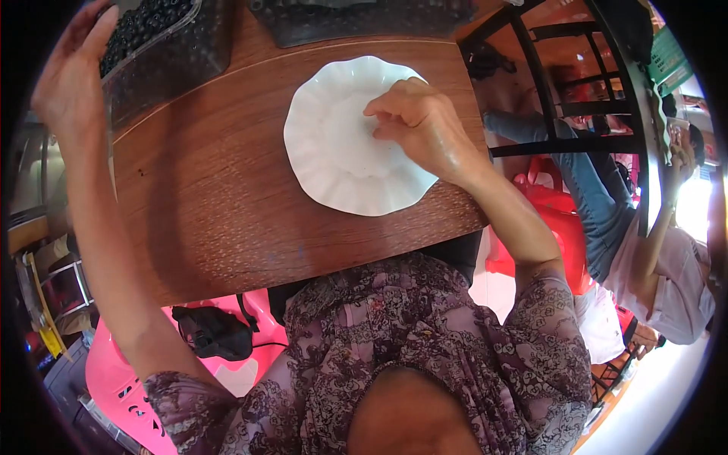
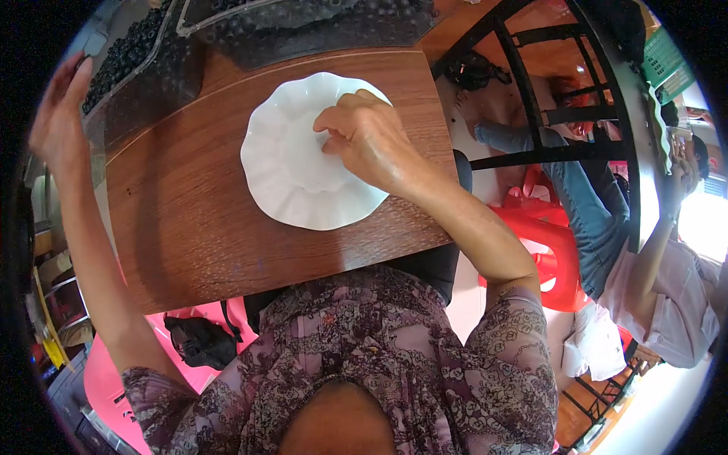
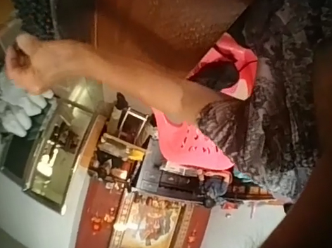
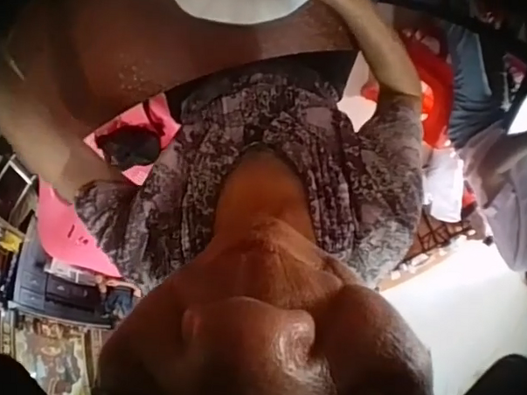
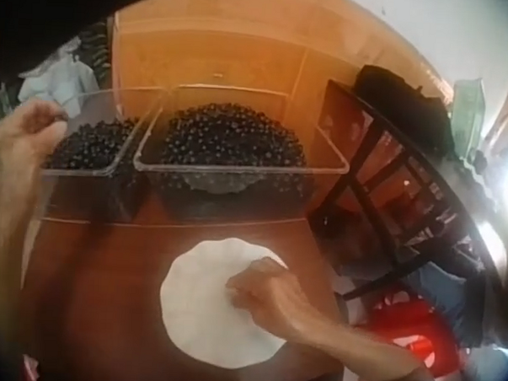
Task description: Assembling small metallic pins or components into black plastic housings by hand.
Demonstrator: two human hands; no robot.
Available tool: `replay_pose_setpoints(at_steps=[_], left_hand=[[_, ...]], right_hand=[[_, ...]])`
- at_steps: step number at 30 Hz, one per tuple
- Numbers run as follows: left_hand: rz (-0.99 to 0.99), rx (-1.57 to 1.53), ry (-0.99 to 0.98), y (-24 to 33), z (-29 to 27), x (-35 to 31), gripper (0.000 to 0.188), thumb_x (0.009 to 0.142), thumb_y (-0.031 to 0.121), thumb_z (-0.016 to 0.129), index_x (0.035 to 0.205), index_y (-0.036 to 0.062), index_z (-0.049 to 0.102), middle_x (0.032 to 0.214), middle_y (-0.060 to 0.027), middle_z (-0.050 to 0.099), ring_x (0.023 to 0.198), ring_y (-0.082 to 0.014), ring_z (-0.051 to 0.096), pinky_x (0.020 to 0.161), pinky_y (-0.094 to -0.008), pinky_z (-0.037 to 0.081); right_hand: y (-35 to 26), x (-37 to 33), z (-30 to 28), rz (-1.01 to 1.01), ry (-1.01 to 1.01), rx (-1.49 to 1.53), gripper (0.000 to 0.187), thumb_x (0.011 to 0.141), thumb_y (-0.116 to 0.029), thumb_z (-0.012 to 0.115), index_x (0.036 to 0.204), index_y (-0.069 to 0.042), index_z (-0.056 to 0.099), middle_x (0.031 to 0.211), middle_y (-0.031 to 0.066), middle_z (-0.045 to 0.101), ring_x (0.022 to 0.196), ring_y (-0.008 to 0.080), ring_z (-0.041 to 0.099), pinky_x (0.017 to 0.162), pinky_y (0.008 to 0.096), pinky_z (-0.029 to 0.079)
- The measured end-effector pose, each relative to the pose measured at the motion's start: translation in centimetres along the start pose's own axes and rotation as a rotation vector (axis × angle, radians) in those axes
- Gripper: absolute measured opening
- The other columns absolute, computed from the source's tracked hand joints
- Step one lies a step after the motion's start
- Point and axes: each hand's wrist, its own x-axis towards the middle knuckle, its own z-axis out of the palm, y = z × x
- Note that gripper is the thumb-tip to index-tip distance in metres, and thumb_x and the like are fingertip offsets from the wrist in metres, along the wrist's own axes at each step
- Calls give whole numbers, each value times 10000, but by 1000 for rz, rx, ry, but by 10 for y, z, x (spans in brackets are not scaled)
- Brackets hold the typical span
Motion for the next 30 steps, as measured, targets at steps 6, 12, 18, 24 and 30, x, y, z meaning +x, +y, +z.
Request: replay_pose_setpoints(at_steps=[6, 12, 18, 24, 30], left_hand=[[27, 414, -220, -76, 2, 55, 357, 792, 204, 635, 1139, 128, 599, 981, -79, 651, 891, -199, 605, 802, -296, 448], [398, 339, -21, -3, 40, 31, 347, 709, 69, 667, 1050, 102, 614, 943, -87, 623, 879, -270, 576, 773, -352, 457], [520, 134, -448, 57, 83, 34, 156, 709, 39, 630, 864, 57, 638, 854, -102, 632, 841, -272, 592, 730, -360, 468], [556, 430, -894, 68, 149, 52, 89, 685, 75, 601, 742, 40, 660, 683, -175, 619, 733, -343, 612, 665, -455, 464], [266, -16, -1021, 88, 183, 49, 201, 672, 204, 700, 770, 33, 663, 745, -159, 641, 778, -314, 620, 697, -398, 469]], right_hand=[[-6, 12, 21, -168, 4, -277, 154, 619, -126, 691, 645, -72, 549, 698, 93, 537, 719, 290, 520, 643, 393, 418], [0, 10, 14, -209, -29, -311, 149, 625, -65, 659, 642, -42, 513, 692, 96, 534, 736, 283, 518, 656, 378, 417], [-2, 8, 4, -218, 44, -113, 136, 639, 31, 626, 729, -32, 545, 733, 97, 538, 731, 285, 503, 640, 376, 411], [-7, 2, -8, -185, 67, 36, 157, 673, 45, 641, 768, -37, 547, 740, 92, 533, 712, 279, 500, 627, 362, 413], [-7, -4, -17, -89, 71, 269, 121, 729, 3, 652, 789, -29, 551, 763, 89, 549, 690, 246, 532, 602, 335, 427]])
